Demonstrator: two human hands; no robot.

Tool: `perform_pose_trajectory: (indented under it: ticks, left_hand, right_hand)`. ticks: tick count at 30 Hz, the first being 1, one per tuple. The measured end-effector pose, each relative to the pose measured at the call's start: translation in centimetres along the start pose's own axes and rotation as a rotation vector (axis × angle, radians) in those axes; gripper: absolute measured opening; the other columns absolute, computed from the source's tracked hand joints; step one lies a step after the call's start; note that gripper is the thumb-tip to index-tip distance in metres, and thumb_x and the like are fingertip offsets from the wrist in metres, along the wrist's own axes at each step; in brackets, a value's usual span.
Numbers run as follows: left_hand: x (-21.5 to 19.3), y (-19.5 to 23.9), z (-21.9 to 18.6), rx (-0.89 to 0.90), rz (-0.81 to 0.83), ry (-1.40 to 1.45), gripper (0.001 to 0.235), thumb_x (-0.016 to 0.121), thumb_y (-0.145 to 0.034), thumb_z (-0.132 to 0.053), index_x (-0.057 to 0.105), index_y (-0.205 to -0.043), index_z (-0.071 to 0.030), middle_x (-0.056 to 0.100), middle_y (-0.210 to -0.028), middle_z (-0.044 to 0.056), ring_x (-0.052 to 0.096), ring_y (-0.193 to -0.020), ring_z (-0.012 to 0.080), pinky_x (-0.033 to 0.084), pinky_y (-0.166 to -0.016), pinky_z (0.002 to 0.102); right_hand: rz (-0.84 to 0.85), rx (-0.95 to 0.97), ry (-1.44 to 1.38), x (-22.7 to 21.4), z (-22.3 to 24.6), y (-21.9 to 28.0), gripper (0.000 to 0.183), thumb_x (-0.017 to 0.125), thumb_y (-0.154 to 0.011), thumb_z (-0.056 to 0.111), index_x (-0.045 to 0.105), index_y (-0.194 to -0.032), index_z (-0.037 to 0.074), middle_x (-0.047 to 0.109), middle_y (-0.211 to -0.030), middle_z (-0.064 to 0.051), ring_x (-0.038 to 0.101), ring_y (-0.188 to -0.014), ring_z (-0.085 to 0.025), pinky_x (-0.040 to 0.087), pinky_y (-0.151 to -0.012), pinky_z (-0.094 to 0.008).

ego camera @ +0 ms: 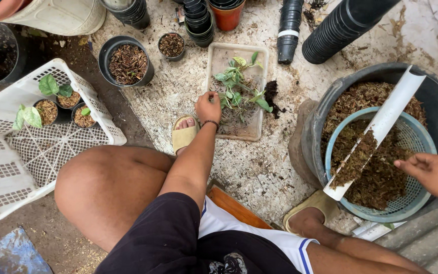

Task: The person plants small seedlings into a long white PVC planter filled with soil. They place each seedling into the soil, add more soil around the roots, and use a small container to pour additional soil into the planter.

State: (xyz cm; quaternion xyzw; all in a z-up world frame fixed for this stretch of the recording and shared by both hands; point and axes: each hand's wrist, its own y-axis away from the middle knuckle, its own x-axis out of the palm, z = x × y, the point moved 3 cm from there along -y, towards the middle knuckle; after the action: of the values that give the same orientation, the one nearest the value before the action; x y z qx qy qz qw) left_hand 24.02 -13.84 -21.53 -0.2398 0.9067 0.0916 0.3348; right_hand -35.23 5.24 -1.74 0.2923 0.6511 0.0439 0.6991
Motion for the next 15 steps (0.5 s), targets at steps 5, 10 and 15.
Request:
perform_pose_trajectory:
  ticks: [5,10,15]
  left_hand:
    - [0.4,-2.6,-0.6,-0.128,0.091,0.046,0.025,0.067,-0.096,-0.04,0.079,-0.094,-0.018,0.071,-0.111,0.009,0.064,-0.106,0.0338,0.05,-0.096,0.044]
    - [0.9,-2.8,1.2,-0.169,0.038,0.014,0.022,0.067,-0.091,-0.036,0.078,-0.101,-0.019,0.069,-0.113,0.01,0.061,-0.107,0.0343,0.049,-0.095,0.045]
    - [0.7,0.0,3.3,-0.068,0.007,0.075,0.021,0.063,-0.094,-0.028,0.076,-0.107,-0.018,0.07,-0.112,0.009,0.061,-0.109,0.032,0.048,-0.098,0.043]
  right_hand:
    - [-0.075,-0.041,-0.046,-0.2,-0.6,0.8,0.041,0.077,-0.103,0.035,0.071,-0.083,0.0,0.052,-0.054,-0.011,0.044,-0.044,-0.016,0.041,-0.043,-0.033]
    - [-0.226,-0.375,-0.322,-1.2,0.4,1.2,0.035,0.066,-0.094,0.021,0.068,-0.123,0.0,0.054,-0.057,0.003,0.048,-0.047,-0.004,0.04,-0.045,-0.025]
    - [-0.165,-0.229,-0.319,-0.5,0.2,0.8,0.032,0.067,-0.101,0.016,0.07,-0.128,-0.001,0.048,-0.048,-0.005,0.039,-0.033,-0.009,0.036,-0.041,-0.03]
